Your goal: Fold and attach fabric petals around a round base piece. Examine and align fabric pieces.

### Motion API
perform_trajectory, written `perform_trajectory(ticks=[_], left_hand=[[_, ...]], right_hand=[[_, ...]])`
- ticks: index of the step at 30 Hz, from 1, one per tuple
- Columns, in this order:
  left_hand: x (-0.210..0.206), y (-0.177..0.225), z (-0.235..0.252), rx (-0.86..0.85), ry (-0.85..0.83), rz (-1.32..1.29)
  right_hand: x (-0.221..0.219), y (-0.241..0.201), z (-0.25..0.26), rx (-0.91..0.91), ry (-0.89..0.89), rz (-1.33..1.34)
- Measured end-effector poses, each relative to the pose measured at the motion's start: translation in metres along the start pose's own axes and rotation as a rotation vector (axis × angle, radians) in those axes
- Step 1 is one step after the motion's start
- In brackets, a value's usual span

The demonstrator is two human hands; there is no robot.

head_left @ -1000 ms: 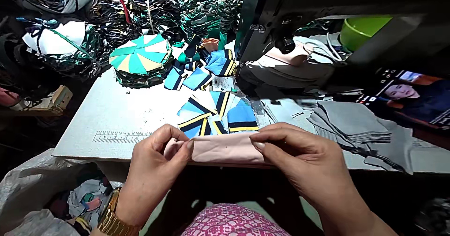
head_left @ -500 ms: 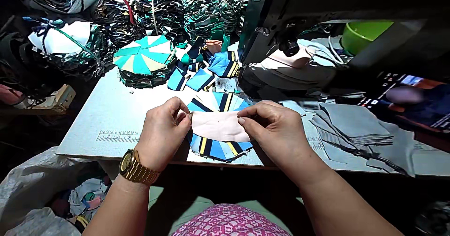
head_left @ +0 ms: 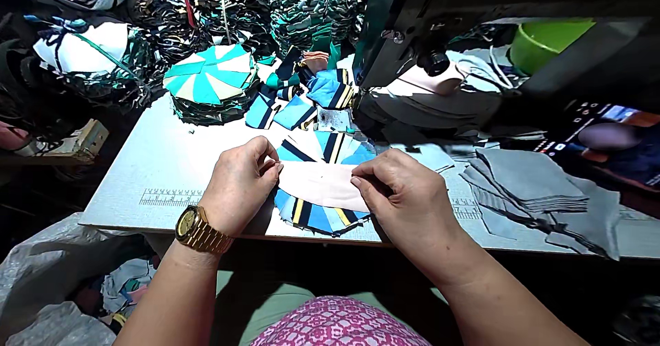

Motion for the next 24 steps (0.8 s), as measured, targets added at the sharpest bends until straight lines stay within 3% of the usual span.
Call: perform_trajectory(ticks=[4,7,10,12,17,22,24], left_hand=[[0.008,0.0,-0.002,0.022,-0.01,0.16],[0.02,0.009,-0.009,0.038,0.073,0.244],[0.019,0.022,-0.014,-0.077,0.138,0.153],[0.009,0.027,-0.016,-0.117,0.076,0.098],[-0.001,0.025,-0.019,-0.014,-0.119,0.195],[0.005,0.021,-0.022,-0.105,-0.002,0.041],[0.01,0.015,-0.024,-0.124,0.043,-0.096]], right_hand=[[0.006,-0.005,0.0,0.019,-0.061,-0.155],[0.018,-0.008,0.001,0.022,-0.081,-0.119],[0.021,-0.018,0.001,0.069,-0.076,0.025],[0.013,-0.018,-0.001,0.088,-0.12,0.053],[0.005,-0.006,-0.005,0.106,-0.236,-0.03],[0.021,-0.013,-0.007,0.035,-0.265,0.06],[0.043,-0.022,-0.007,0.056,-0.24,0.278]])
Point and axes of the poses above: each hand's wrist, its own z-axis towards the middle knuckle, its own x-axis out of the back of the hand, y = z × x, the point moved 4 cm from there along z, towards the middle knuckle, and after that the axes turned 7 degrees about -x, right-handed, at the moved point
